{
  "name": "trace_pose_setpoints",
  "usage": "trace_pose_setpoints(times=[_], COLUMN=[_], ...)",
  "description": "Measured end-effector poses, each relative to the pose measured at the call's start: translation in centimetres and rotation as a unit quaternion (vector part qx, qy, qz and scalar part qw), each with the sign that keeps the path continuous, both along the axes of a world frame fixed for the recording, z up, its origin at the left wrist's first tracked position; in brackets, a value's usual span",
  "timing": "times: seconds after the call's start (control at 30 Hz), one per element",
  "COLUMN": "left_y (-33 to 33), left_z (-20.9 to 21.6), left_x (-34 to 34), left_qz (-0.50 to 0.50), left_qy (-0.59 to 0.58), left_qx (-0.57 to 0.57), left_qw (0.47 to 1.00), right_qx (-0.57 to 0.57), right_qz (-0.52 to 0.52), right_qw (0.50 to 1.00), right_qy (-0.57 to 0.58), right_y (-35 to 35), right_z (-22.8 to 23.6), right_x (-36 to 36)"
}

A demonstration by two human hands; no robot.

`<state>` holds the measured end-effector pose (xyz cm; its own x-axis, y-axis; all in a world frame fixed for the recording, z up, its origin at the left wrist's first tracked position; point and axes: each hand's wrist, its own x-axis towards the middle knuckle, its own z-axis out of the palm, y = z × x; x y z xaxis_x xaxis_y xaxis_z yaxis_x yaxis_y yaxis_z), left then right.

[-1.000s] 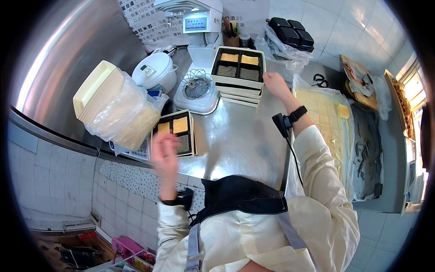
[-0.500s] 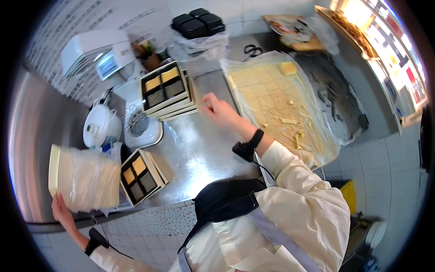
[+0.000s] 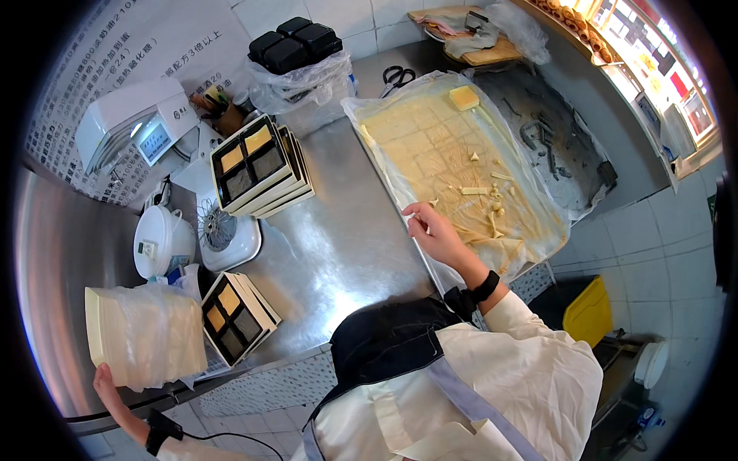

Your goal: The person places yellow and dark rectangular food items into compartmentalized trays, then closes the trays with lids. The person repeats this process for multiple trays, arranging them in a stack.

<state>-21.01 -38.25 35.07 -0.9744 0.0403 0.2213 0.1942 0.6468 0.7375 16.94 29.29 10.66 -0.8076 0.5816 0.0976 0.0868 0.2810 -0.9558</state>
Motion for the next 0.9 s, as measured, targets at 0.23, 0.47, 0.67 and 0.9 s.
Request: trace_pose_setpoints(times=[0.23,0.47,0.67,0.9], left_y=[3.7,4.3,10.3,11.3], left_z=[2.7,2.4,3.9,6.3], left_x=[1.6,1.3,3.5,2.6], left_qz=[-0.087,0.0,-0.17,-0.062], left_qy=[0.047,0.095,-0.015,0.018], left_qx=[-0.235,-0.343,-0.223,-0.599], left_qw=[0.967,0.934,0.96,0.798], right_qx=[-0.07,-0.085,-0.134,-0.08], right_qz=[0.028,0.054,0.047,0.045], right_qw=[0.992,0.987,0.98,0.985], right_qy=[0.1,0.125,0.138,0.148], right_y=[-0.5,-0.8,-0.4,-0.3], right_z=[0.5,0.6,0.3,0.6], right_x=[-1.1,-0.8,0.1,0.7])
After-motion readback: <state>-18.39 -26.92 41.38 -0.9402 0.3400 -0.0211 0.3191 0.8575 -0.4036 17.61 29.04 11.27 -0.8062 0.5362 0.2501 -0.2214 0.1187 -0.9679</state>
